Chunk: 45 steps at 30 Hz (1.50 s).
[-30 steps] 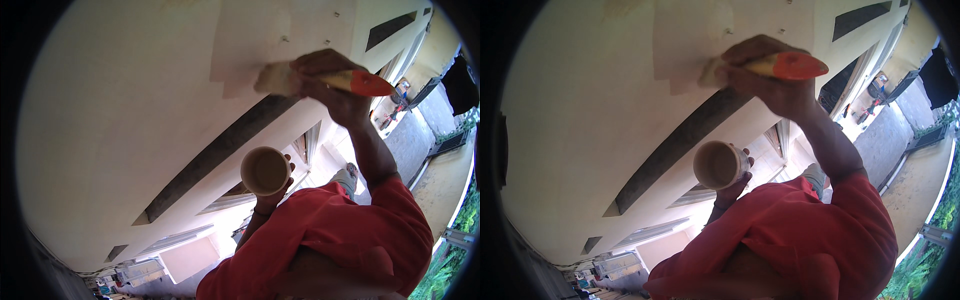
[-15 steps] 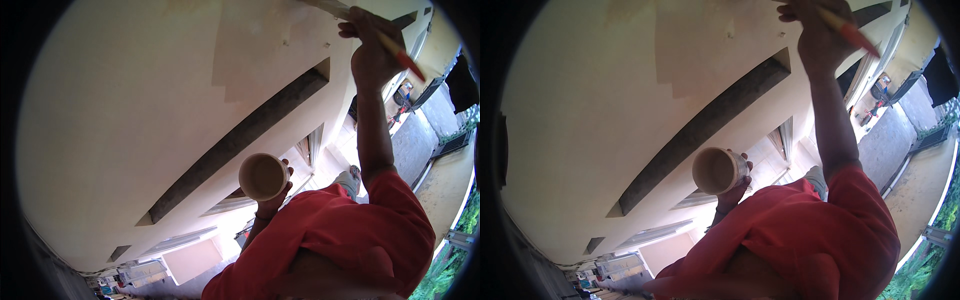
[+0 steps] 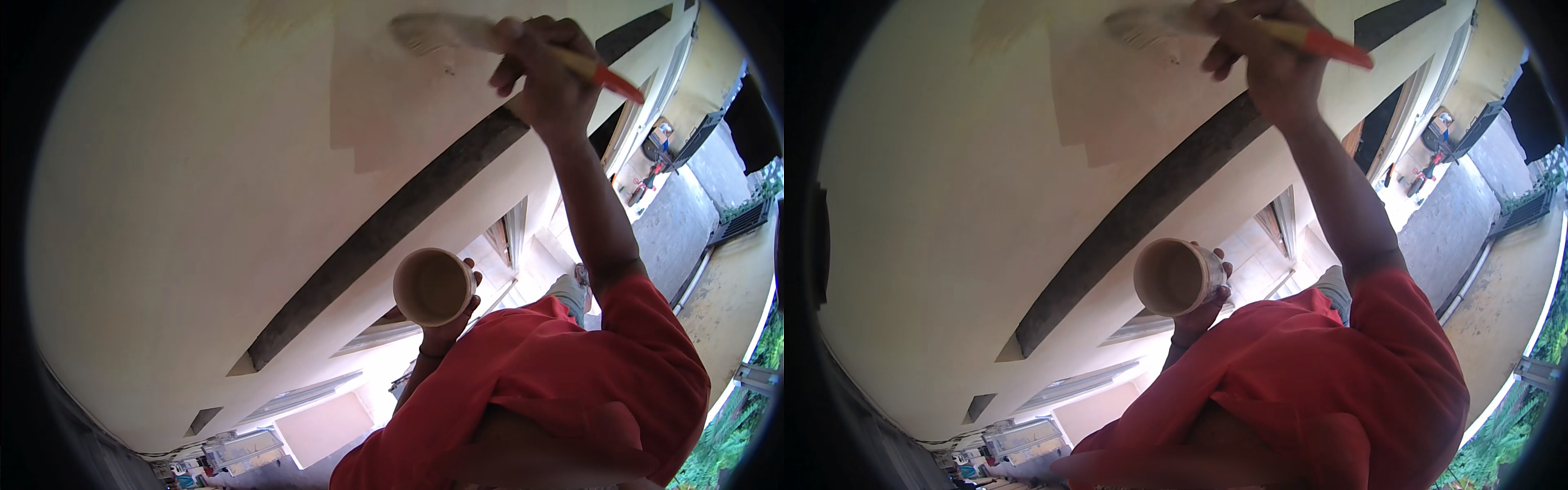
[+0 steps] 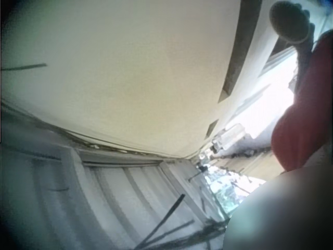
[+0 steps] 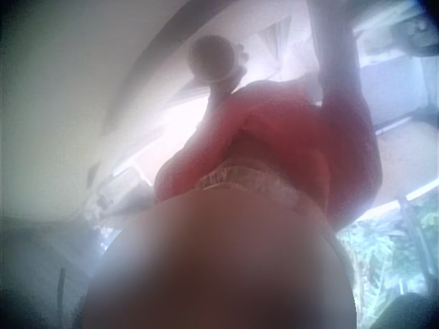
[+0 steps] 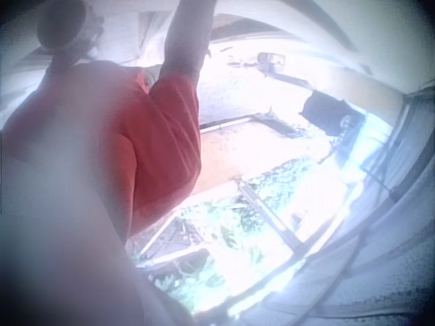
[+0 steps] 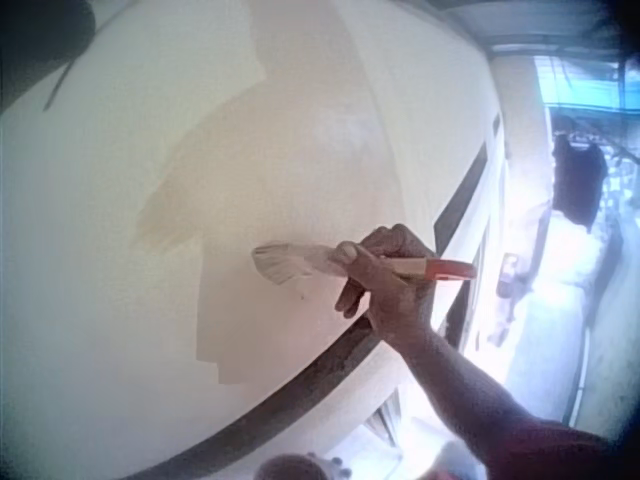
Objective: The person paints a ceiling using a paintbrush and a small container of paint. They repeatedly dip the brush into the container and apply paint to the ceiling surface, occasionally adjusting their position on a ladder.
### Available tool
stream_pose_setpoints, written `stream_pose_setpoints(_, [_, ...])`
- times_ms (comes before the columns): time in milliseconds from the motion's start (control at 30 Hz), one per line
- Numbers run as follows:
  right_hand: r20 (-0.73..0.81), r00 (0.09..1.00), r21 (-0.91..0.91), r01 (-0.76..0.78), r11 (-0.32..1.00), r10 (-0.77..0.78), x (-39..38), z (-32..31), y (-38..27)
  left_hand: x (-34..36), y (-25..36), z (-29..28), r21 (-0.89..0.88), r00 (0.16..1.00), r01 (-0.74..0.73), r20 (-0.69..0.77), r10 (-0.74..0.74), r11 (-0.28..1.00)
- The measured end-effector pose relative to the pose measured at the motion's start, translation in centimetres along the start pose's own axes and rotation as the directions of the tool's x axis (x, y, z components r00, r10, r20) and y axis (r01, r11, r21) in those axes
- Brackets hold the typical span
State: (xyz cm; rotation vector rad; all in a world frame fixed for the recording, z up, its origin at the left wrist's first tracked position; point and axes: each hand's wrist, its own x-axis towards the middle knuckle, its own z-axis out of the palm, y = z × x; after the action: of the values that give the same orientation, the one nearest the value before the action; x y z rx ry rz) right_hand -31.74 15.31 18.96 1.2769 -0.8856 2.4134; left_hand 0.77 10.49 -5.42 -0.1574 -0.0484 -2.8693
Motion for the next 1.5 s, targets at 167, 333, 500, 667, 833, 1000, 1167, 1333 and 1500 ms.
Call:
stream_pose_setpoints(167, [-0.314,0.94,-0.191,0.073,0.979,-0.131,2.0,-2.4,0.0,-0.3,0.2,0.0,0.025,0.999,-0.036,-0.026,0.037,0.999])
stream_pose_setpoints(333, [0.255,0.891,-0.401,0.45,0.798,-0.375,-1.6,2.1,-1.3,0.2,0.3,-0.2,0.047,0.999,-0.032,-0.007,0.032,0.998])
stream_pose_setpoints(500, [0.432,0.825,-0.275,0.506,0.818,-0.365,-4.9,5.0,-3.7,0.8,0.3,0.2,0.07,1.0,0.002,-0.029,0.0,0.998])
stream_pose_setpoints(667, [0.298,0.949,-0.053,0.121,0.991,-0.1,-0.8,2.4,-3.0,0.8,0.2,-0.4,0.08,0.999,0.012,-0.033,-0.009,0.997])
stream_pose_setpoints(833, [-0.049,0.974,-0.383,0.185,0.905,-0.22,4.3,-2.7,-0.8,0.9,-0.1,0.0,0.079,1.0,-0.007,-0.003,0.007,0.997])
stream_pose_setpoints(1000, [0.186,0.791,-0.663,0.539,0.52,-0.583,4.5,-2.8,-1.2,0.9,-0.3,0.3,0.048,1.0,-0.003,-0.007,0.004,0.999])
stream_pose_setpoints(1167, [0.422,0.728,-0.416,0.685,0.598,-0.539,-2.5,5.3,-2.2,0.6,0.1,-0.3,0.129,0.998,0.018,-0.06,-0.01,0.991])
stream_pose_setpoints(1333, [0.458,0.729,-0.205,0.643,0.738,-0.508,-2.3,5.4,-3.1,0.6,0.1,-0.7,0.187,0.997,0.03,-0.078,-0.016,0.982])
stream_pose_setpoints(1500, [0.109,0.962,-0.303,0.272,0.913,-0.25,3.8,-3.6,1.1,1.5,-0.2,-0.1,0.072,0.999,0.029,0.027,-0.031,0.997])
